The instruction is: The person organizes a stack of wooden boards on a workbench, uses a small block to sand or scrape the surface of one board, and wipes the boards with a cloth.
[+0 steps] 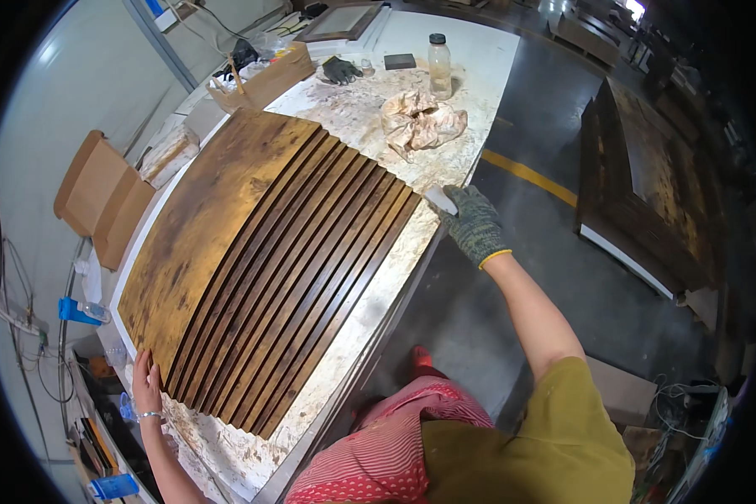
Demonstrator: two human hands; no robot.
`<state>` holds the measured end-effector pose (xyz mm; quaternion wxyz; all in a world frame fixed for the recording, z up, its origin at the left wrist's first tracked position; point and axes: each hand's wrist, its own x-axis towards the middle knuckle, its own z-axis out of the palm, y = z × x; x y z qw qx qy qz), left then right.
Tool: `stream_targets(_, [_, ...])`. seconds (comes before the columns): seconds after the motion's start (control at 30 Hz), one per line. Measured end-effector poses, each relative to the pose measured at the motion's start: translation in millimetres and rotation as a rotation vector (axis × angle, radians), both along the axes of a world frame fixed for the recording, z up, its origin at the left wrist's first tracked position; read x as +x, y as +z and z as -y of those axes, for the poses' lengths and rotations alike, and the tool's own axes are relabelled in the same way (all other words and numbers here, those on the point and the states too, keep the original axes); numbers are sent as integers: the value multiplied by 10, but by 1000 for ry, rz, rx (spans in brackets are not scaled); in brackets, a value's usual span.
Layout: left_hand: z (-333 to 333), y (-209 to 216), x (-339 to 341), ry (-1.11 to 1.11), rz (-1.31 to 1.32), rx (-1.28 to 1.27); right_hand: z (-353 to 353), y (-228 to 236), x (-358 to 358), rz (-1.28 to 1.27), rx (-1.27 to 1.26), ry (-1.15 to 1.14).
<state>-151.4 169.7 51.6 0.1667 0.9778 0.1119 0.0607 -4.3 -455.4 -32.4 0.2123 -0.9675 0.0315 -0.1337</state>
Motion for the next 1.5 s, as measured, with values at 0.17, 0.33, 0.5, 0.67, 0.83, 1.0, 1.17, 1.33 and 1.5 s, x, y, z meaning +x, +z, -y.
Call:
stream_targets(0.17, [49, -25, -30, 7, 20, 19, 0, -122, 161, 43, -76, 57])
stream_targets(0.33, [-10, -99, -66, 9, 20, 65, -119, -260, 44, 137, -144, 176])
stream_targets(0.5, [16, -96, -70, 3, 40, 56, -57, -155, 100, 47, -16, 200])
stream_targets(0.67, [31, -103, -63, 10, 27, 52, -127, -195, 79, 2, -99, 226])
stream_targets(0.83, [22, -124, -96, -27, 53, 81, -290, -125, -53, -14, -55, 183])
stream_targets(1.0, [11, -190, -121, -56, 107, 63, -623, -168, -368, 33, -117, 185])
stream_targets(1.17, [-31, -234, -174, -76, 173, -5, -1196, -156, -901, 15, -100, 258])
stream_targets(1.33, [-120, -340, -108, -146, 231, -70, -1722, -240, -1343, 46, -85, 278])
stream_targets(1.5, [-100, -355, -98, -175, 284, -70, -2151, -183, -1700, 57, -89, 341])
